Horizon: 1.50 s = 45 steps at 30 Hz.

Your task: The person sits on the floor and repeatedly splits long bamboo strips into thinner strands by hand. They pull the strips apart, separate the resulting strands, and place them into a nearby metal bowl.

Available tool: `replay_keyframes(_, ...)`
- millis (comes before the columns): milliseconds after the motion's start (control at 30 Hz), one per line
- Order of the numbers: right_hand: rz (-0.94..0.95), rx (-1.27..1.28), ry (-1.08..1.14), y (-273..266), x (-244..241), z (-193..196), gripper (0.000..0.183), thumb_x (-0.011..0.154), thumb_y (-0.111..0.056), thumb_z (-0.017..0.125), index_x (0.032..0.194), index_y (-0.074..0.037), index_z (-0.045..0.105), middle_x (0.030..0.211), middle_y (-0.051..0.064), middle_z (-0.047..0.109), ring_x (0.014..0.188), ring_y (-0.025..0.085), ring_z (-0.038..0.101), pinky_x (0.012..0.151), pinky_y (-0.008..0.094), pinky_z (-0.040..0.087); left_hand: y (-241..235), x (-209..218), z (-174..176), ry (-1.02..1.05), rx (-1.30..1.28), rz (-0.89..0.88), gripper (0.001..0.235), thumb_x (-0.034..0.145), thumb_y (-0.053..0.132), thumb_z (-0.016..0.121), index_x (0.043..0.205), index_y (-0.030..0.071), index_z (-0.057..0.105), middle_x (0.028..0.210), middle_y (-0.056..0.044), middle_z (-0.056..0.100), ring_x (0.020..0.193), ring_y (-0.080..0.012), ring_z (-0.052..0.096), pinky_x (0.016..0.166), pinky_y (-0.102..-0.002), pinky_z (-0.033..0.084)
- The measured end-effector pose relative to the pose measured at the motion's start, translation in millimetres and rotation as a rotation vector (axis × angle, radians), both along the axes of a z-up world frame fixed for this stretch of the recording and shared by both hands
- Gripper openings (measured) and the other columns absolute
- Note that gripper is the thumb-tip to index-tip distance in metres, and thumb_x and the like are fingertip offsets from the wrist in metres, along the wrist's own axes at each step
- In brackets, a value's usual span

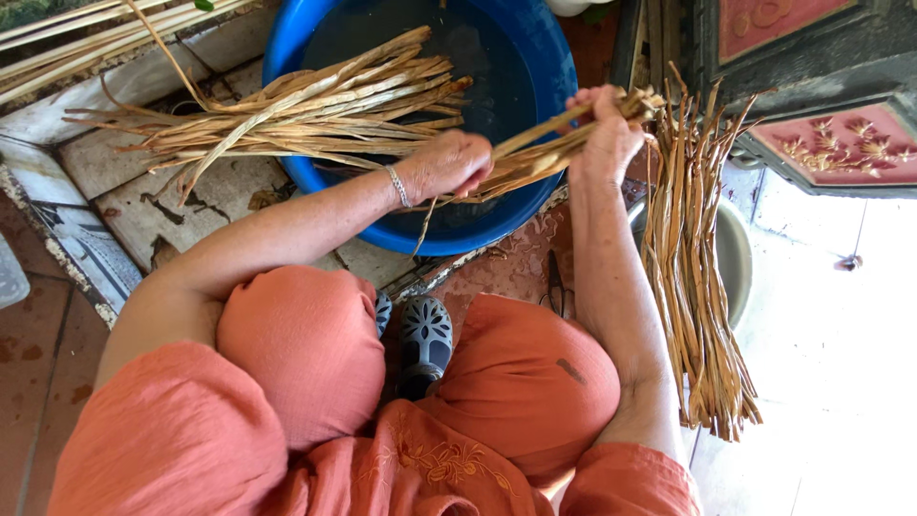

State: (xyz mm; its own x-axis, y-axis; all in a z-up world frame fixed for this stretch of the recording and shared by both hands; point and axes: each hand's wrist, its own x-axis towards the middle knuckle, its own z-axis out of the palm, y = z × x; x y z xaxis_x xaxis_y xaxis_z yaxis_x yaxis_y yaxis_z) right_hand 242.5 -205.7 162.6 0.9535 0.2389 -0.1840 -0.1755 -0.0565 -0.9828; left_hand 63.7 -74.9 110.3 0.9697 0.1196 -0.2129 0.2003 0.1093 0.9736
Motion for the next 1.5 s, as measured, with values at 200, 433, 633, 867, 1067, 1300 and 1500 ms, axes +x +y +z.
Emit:
replay_keyframes(200,-0.241,0.054,0.099,-18.9,38.8,-1.6,0.017,0.096,-0.011,0.067,0.083,0.0,0.07,0.085,0.013,0.078,0.071,0.022,0.077,0.063,0.038,0.07,-0.4,-16.7,-5.2,-0.058,-0.056,-0.045,0.035,0.096,0.024,0.047,0.066,0.008,0.055,0.06,-0.003,0.058,0.05,-0.0096,0.055,0.051,-0.027,0.045)
replay_keyframes(433,-0.482,0.202,0.16,-67.8,78.9,-7.9,0.023,0.097,-0.015,0.057,0.081,0.0,0.064,0.077,0.016,0.073,0.063,0.024,0.073,0.055,0.045,0.07,2.2,-40.3,-16.7,0.022,-0.052,-0.091,0.033,0.097,0.021,0.046,0.069,0.007,0.057,0.062,-0.002,0.058,0.051,-0.0091,0.054,0.051,-0.027,0.045)
replay_keyframes(633,-0.585,0.268,0.134,-102.8,111.2,-26.0,0.025,0.1,-0.015,0.054,0.082,-0.001,0.063,0.076,0.016,0.072,0.065,0.026,0.072,0.062,0.049,0.069,12.7,-49.0,-38.7,0.079,0.032,-0.16,0.032,0.099,0.024,0.05,0.074,0.007,0.061,0.065,-0.002,0.06,0.053,-0.0079,0.054,0.053,-0.027,0.045)
replay_keyframes(867,-0.294,0.369,0.062,-122.5,107.8,-24.7,0.027,0.103,-0.027,0.045,0.091,-0.008,0.06,0.077,0.01,0.068,0.068,0.024,0.069,0.069,0.052,0.065,39.7,-71.4,-115.9,0.351,0.466,-0.477,0.027,0.094,0.041,0.06,0.098,0.017,0.073,0.085,-0.007,0.074,0.067,-0.0228,0.069,0.07,-0.036,0.057)
replay_keyframes(1067,-0.078,0.404,-0.129,-135.7,121.3,-0.9,0.029,0.106,-0.031,0.073,0.105,-0.003,0.063,0.081,0.011,0.068,0.073,0.026,0.069,0.072,0.049,0.062,77.6,-61.6,-190.7,0.457,1.094,-0.431,0.031,0.1,0.024,0.052,0.106,0.012,0.08,0.114,-0.015,0.074,0.109,-0.0342,0.069,0.093,-0.046,0.055)
replay_keyframes(1300,-0.108,0.411,-0.356,-141.5,112.4,19.3,0.036,0.1,-0.035,0.076,0.105,-0.002,0.063,0.07,0.006,0.059,0.059,0.02,0.061,0.061,0.045,0.064,58.8,-49.1,-196.0,0.578,1.267,-0.627,0.048,0.088,0.021,0.061,0.136,0.015,0.06,0.159,-0.014,0.033,0.148,-0.0345,0.023,0.111,-0.063,0.027)
replay_keyframes(1500,0.011,0.286,-0.245,-105.0,86.6,8.9,0.034,0.097,-0.017,0.09,0.113,-0.005,0.062,0.072,0.005,0.058,0.058,0.018,0.059,0.051,0.036,0.058,65.0,-48.3,-186.2,0.517,1.213,-0.413,0.03,0.093,0.014,0.06,0.119,0.014,0.075,0.126,-0.015,0.067,0.128,-0.0352,0.055,0.105,-0.055,0.045)
